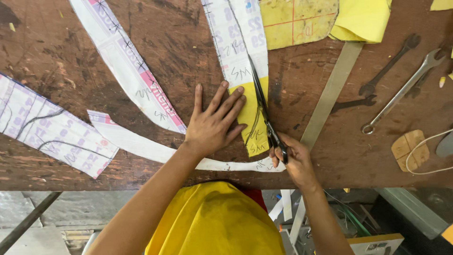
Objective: The person uses scissors to cut along drawn lines on a large sheet of paper with a calendar print. They cut multiple strips and curved shapes, separating them on the work surface.
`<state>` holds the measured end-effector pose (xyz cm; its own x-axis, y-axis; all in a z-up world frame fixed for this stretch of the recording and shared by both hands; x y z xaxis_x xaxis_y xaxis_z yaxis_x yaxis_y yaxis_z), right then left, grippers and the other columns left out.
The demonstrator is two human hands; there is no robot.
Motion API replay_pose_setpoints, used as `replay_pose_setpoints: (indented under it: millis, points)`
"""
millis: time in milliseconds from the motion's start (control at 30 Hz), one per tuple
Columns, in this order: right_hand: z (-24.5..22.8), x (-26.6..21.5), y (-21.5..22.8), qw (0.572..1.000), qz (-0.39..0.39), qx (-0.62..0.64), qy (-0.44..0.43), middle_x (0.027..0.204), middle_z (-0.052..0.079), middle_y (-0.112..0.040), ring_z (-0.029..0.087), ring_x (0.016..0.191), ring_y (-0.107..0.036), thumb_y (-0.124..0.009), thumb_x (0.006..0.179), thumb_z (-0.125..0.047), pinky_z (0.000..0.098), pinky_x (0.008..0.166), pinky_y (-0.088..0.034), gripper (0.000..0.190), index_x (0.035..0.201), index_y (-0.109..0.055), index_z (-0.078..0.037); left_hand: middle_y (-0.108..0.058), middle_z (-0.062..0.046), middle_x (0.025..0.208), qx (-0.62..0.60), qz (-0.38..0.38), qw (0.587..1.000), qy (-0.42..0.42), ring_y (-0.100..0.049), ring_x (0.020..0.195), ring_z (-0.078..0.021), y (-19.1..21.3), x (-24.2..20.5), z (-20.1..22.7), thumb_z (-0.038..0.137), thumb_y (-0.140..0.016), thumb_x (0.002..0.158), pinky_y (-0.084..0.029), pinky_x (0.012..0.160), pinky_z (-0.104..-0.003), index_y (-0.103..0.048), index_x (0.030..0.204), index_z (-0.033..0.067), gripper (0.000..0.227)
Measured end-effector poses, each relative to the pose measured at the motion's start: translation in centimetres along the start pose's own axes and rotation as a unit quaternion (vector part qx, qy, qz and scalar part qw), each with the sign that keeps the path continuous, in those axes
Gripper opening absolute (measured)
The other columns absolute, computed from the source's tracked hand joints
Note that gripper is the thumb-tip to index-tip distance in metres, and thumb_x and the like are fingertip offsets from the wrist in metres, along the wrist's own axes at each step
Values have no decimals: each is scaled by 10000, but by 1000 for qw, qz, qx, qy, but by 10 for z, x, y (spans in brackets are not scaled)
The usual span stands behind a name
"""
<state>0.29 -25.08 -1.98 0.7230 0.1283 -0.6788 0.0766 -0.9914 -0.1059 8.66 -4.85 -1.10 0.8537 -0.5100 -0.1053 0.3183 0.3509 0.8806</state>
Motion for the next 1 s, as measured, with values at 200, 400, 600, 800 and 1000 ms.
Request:
replay_pose_setpoints:
  millis: [200, 400, 600, 800, 1000]
  points:
    - [-5, 7, 0, 1000, -7, -6, -9, 837, 60, -642, 104, 675, -576, -671, 982, -186, 260, 635, -490, 478, 1386, -595, 57, -323, 16, 1684, -5, -2, 1000, 0, -188, 1580, -246, 0, -1, 2, 574, -519, 1025, -37, 1226, -707, -475, 1562, 174, 671]
    - [-9, 18, -1, 1000, -15, 9, 4, 835, 58, -643, 102, 667, -576, -670, 988, -179, 260, 619, -493, 462, 1375, -602, 64, -333, 13, 1670, -18, -6, 1000, 3, -196, 1573, -249, 1, 1, 0, 575, -523, 1013, -40, 1222, -708, -477, 1555, 175, 675]
    - [-10, 26, 2, 1000, -4, -8, -17, 826, 57, -650, 102, 661, -582, -664, 978, -164, 251, 603, -478, 445, 1354, -606, 66, -350, 7, 1672, 4, 10, 1000, -5, -209, 1579, -250, 4, 1, 0, 571, -530, 1040, -47, 1231, -703, -485, 1553, 170, 652]
    - [-12, 35, 2, 999, -12, 31, -10, 846, 54, -649, 100, 671, -579, -685, 973, -152, 246, 602, -484, 469, 1379, -597, 66, -326, 6, 1678, -7, -7, 1000, -9, -188, 1578, -247, -2, 1, 1, 591, -490, 1032, -44, 1226, -703, -472, 1562, 183, 668]
    - [-16, 43, 4, 999, -12, 29, -12, 849, 60, -669, 109, 664, -601, -685, 951, -135, 250, 591, -489, 498, 1394, -570, 61, -321, 11, 1680, -1, -15, 1000, -4, -170, 1579, -244, -7, 0, -2, 589, -487, 1028, -46, 1224, -703, -472, 1554, 184, 664]
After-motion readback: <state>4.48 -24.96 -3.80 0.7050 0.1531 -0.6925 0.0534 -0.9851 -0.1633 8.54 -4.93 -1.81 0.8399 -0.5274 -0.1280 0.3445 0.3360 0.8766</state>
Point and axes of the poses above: each hand's wrist, its own x-axis towards the middle knuckle, its own y-axis out of the back of the hand, z = x × y, the point moved 10 cm from there along x, towards the middle knuckle
